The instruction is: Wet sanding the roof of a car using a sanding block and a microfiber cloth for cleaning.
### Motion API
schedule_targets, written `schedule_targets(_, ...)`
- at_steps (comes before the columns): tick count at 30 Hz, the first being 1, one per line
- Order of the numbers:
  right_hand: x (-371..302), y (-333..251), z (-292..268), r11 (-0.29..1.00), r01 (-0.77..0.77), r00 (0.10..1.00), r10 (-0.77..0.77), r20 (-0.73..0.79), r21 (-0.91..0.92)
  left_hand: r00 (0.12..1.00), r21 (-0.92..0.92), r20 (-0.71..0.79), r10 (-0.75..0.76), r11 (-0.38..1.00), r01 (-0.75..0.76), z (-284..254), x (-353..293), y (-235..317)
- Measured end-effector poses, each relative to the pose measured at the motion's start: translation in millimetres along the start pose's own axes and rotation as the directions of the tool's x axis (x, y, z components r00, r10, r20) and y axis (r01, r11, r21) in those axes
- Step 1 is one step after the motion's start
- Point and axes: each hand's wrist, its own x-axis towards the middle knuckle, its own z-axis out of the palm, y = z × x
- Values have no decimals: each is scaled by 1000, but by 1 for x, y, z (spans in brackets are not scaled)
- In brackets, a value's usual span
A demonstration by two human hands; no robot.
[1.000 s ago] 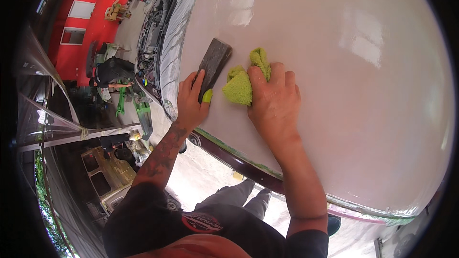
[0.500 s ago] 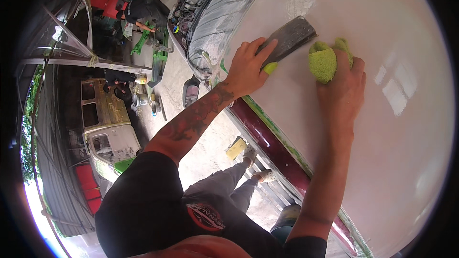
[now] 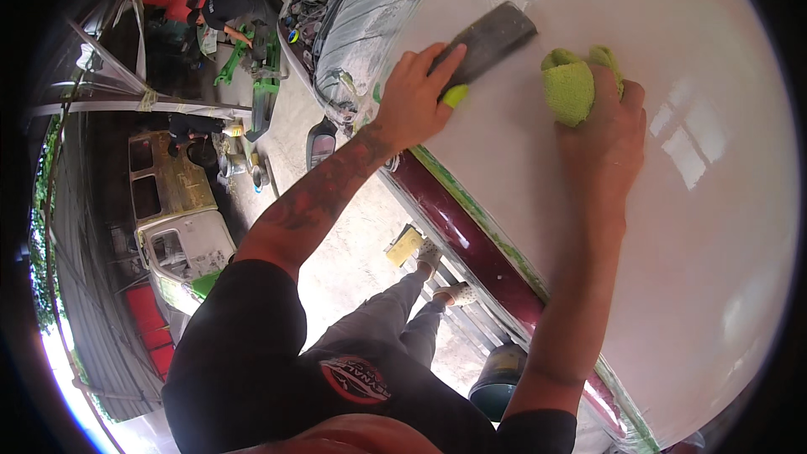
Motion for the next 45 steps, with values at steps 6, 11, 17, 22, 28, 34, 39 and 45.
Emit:
schedule_targets(6,-2,-11,3,1000,19,1000,-19,18,9,956,61,-109,-273,958,280,10,64,-77)
schedule_targets(11,1,10,4,998,54,997,-55,-48,-27,992,-34,26,-127,991,127,3,-17,37)
schedule_targets(17,-1,-4,4,996,65,997,-61,-52,66,977,85,-90,-194,976,201,-3,43,-51)
schedule_targets(22,1,7,5,999,46,998,-44,-52,25,978,120,-50,-205,970,209,13,21,-21)
schedule_targets(28,1,3,0,999,27,999,-26,-23,44,996,66,63,-67,996,63,-12,-14,3)
schedule_targets(34,-2,2,3,995,74,995,-70,-71,61,957,104,47,-288,954,282,-1,62,-44)
schedule_targets(39,0,5,1,997,50,997,-46,-62,56,999,108,23,-47,993,44,-8,-27,-6)
schedule_targets(45,-3,-3,3,991,102,993,-96,-72,81,949,113,88,-304,949,293,-15,79,-49)
